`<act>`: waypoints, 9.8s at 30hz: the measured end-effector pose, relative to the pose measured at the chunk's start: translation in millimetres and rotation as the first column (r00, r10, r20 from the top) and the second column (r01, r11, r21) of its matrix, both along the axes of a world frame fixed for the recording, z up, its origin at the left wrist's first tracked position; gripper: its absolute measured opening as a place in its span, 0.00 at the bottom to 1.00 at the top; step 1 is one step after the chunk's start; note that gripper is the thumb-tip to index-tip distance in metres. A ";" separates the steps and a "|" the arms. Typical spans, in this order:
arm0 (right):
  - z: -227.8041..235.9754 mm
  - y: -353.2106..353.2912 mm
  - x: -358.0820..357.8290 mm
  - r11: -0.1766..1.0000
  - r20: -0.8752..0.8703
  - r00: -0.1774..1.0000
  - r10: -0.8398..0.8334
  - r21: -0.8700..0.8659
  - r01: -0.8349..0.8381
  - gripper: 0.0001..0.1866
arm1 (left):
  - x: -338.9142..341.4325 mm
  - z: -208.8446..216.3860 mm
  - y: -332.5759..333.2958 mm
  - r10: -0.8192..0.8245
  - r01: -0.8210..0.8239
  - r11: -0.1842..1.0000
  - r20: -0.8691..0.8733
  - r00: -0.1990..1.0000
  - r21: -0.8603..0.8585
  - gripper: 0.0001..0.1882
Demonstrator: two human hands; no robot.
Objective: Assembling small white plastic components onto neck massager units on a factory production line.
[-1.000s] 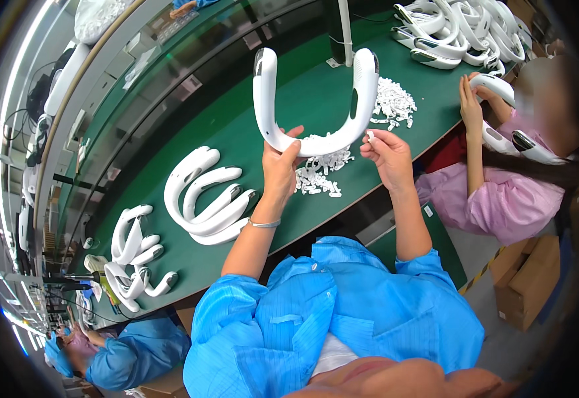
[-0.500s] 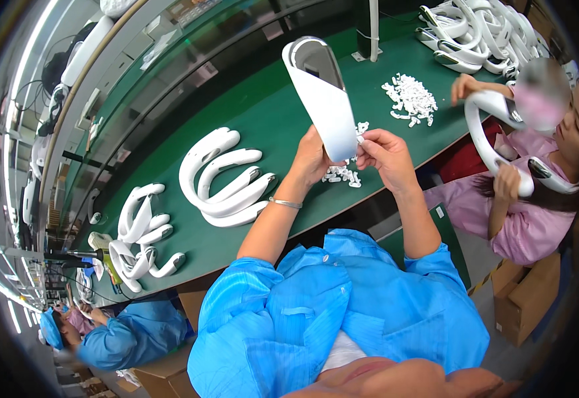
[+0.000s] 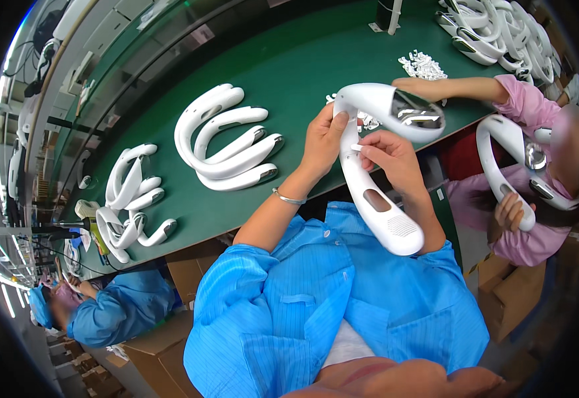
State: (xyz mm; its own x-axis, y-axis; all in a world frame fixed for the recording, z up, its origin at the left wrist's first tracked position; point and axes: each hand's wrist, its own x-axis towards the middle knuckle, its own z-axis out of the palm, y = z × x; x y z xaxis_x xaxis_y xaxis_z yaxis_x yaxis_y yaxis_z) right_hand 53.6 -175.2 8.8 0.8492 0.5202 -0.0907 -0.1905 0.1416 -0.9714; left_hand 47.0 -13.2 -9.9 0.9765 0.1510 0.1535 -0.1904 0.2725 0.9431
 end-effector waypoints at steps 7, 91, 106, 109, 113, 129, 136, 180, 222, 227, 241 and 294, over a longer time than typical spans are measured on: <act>-2.6 2.6 -26.8 0.990 0.027 0.998 -0.048 0.131 0.044 0.07 | -32.1 -27.8 7.8 -0.094 0.106 0.993 -0.239 0.967 0.042 0.14; -17.3 12.5 -69.8 0.973 -0.263 0.963 -0.063 0.199 0.118 0.20 | -103.3 11.8 -10.2 0.028 -0.027 0.921 0.002 1.000 0.390 0.30; -7.0 12.7 -65.1 0.997 -0.241 0.970 0.007 0.082 0.013 0.15 | -113.5 -5.1 -27.5 0.243 -0.233 0.937 -0.003 0.970 0.262 0.22; -26.7 3.9 -64.0 0.989 -0.226 0.974 -0.015 0.142 0.049 0.16 | -114.9 3.3 -24.7 0.260 -0.266 0.878 0.068 0.963 0.398 0.22; 4.8 22.1 -66.5 0.969 -0.216 0.976 0.023 0.247 0.032 0.16 | -111.7 -1.6 -26.3 0.297 -0.312 0.875 0.100 0.950 0.371 0.22; -57.4 7.3 -63.5 0.937 0.111 0.976 -0.189 -0.278 0.213 0.21 | -104.8 -6.3 -26.9 0.031 -0.092 0.965 -0.245 0.969 -0.244 0.22; -12.6 28.0 -73.1 0.950 0.205 0.927 -0.313 0.082 0.303 0.07 | -107.3 6.5 -24.9 0.011 -0.069 0.965 -0.224 0.974 -0.254 0.21; -24.1 -3.2 14.4 0.906 -0.284 0.905 -0.317 0.191 0.378 0.20 | 12.2 -3.2 -59.6 -0.062 -0.086 0.934 -0.394 0.917 -0.348 0.14; -65.0 50.9 123.0 0.482 0.724 0.423 0.545 -0.683 0.548 0.11 | -77.0 62.6 296.9 0.694 0.060 0.140 -0.142 0.706 0.988 0.27; -63.3 49.5 125.3 0.616 0.748 0.554 0.365 -0.640 0.459 0.12 | -51.6 82.6 369.5 0.795 -0.032 -0.039 0.051 0.605 0.999 0.26; -74.8 57.8 129.5 0.742 0.828 0.546 -0.124 -0.288 0.605 0.12 | 25.0 -13.9 648.9 0.995 -0.155 0.090 -0.081 0.060 0.984 0.17; -4.9 2.5 19.0 0.976 0.272 0.942 -0.197 0.149 0.161 0.07 | -26.0 16.3 -8.8 -0.358 0.196 0.864 -0.293 0.887 -0.463 0.16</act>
